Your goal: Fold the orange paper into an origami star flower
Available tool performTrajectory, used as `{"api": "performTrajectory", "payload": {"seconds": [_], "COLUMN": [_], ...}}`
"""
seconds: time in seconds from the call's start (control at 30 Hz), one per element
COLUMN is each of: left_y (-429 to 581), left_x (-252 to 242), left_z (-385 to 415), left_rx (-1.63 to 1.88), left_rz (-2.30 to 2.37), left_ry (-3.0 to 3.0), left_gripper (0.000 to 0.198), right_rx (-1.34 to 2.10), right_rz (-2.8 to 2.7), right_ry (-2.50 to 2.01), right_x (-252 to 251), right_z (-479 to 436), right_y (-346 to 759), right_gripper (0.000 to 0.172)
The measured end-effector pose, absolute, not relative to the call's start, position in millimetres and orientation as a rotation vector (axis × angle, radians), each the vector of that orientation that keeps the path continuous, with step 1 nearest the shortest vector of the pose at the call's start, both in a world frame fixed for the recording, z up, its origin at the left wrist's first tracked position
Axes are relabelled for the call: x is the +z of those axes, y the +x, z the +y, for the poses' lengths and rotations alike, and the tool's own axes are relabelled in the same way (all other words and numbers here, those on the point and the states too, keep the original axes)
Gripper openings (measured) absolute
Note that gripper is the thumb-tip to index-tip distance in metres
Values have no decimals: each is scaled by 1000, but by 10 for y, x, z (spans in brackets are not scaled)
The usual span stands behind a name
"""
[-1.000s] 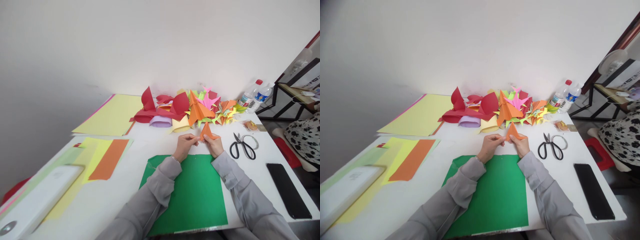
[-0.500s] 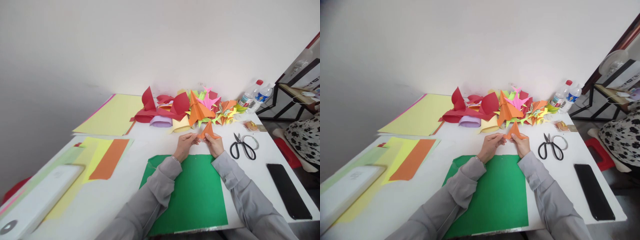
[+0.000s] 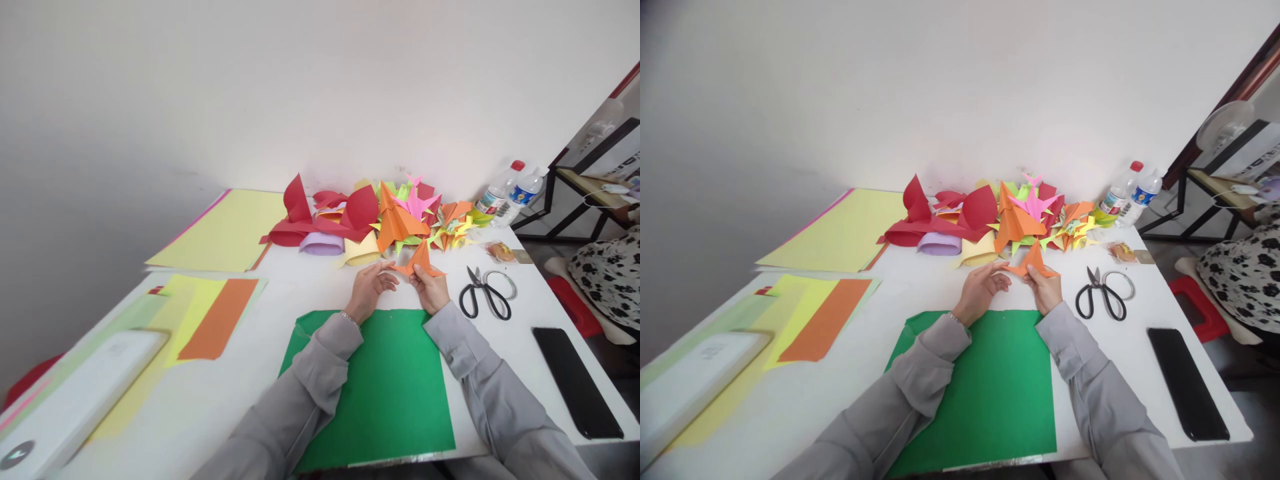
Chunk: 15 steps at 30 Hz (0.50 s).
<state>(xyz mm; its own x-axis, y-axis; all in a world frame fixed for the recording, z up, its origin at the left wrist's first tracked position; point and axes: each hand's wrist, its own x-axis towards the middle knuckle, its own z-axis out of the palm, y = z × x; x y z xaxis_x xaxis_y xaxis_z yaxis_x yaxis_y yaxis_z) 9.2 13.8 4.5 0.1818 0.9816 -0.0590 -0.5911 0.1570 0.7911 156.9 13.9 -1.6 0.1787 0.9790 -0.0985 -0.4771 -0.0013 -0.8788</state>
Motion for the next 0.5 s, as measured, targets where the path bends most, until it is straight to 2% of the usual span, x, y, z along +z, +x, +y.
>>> {"api": "performTrajectory", "payload": {"seconds": [0.17, 0.5], "left_y": [90, 93], "left_x": [8, -34], "left_z": [147, 153], "left_rx": [1297, 1365], "left_rz": [749, 836], "left_ry": [797, 900], "left_gripper": [25, 23], "right_rx": [1283, 1282], "right_rz": [-702, -740], "right_ry": [-959, -932], "right_x": [-18, -26], "right_z": [148, 142], "right_y": [1566, 1574], "right_gripper": [29, 28]}}
